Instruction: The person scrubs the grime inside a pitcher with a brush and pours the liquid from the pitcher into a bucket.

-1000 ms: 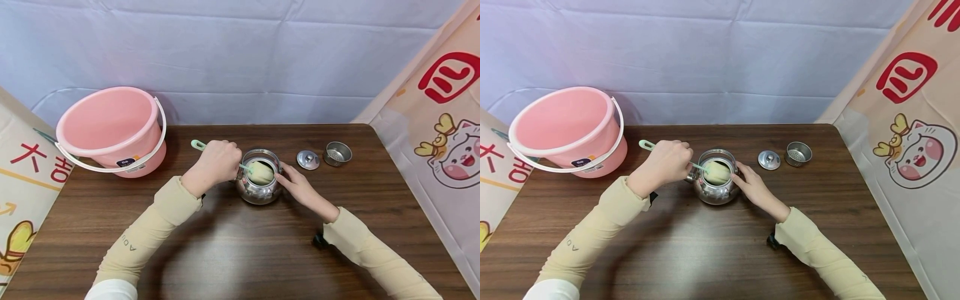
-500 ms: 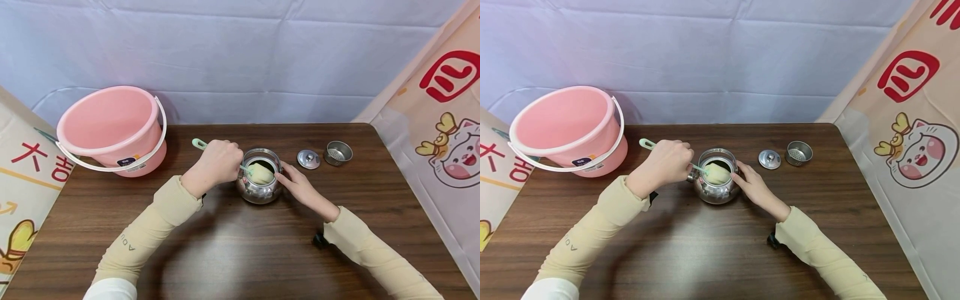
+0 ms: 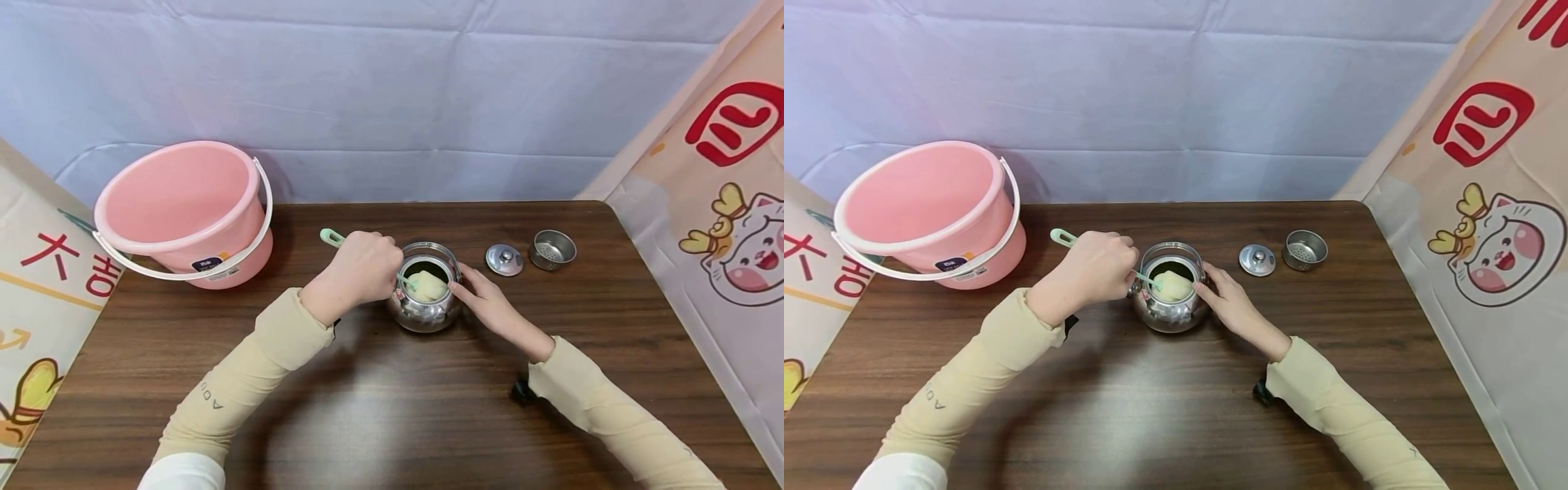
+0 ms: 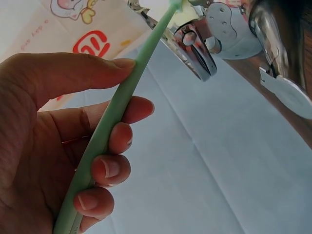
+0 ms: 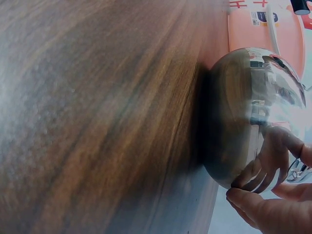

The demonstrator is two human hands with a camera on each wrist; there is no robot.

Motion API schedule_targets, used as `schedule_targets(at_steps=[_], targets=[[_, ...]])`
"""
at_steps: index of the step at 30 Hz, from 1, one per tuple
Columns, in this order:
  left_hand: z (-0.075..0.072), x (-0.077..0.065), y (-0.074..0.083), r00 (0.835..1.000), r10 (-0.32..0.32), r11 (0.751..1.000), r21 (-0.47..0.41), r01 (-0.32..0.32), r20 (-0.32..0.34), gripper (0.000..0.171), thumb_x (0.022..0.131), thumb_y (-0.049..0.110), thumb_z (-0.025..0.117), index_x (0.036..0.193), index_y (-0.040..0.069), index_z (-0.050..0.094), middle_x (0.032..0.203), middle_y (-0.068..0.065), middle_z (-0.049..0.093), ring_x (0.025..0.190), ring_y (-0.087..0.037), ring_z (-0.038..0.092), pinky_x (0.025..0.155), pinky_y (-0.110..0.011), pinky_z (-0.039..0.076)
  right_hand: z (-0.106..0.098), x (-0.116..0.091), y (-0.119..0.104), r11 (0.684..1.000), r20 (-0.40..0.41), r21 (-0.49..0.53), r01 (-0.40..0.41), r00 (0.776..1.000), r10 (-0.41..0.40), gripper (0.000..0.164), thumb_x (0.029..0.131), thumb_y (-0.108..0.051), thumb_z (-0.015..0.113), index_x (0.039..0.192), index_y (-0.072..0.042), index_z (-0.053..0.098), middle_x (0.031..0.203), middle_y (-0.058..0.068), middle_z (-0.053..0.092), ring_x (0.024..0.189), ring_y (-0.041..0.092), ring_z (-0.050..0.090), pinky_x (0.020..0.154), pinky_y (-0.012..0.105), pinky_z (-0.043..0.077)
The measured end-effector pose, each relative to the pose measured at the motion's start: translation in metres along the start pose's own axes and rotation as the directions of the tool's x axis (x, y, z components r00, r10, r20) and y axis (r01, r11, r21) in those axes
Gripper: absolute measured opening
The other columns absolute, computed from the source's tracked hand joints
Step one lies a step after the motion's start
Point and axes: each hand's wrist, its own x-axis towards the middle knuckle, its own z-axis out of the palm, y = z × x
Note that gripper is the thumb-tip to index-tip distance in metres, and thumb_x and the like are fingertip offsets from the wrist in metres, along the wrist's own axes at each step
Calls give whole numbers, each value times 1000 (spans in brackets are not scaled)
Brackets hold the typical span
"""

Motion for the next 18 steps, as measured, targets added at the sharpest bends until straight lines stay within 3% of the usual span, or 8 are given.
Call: schedule_targets(at_steps=[7, 18], targets=[[2, 3, 5, 1000, -5, 1000, -12, 5, 17, 33, 61, 36, 78, 50, 20, 52, 62, 2, 54, 56, -20, 53, 48, -33, 44, 0, -1, -1, 1000, 13, 2, -14, 1000, 14, 55, 96, -34, 41, 141, -3, 30, 136, 22, 38, 126, 33, 35, 100, 49, 29], [6, 6, 6, 1000, -5, 1000, -10, 5, -2, 32, 59, 34, 78, 50, 20, 51, 62, 2, 53, 57, -19, 53, 49, -32, 44, 0, 0, -1, 1000, 17, 2, -20, 1000, 19, 56, 96, -37, 40, 141, -4, 29, 138, 21, 36, 128, 34, 33, 101, 50, 28]])
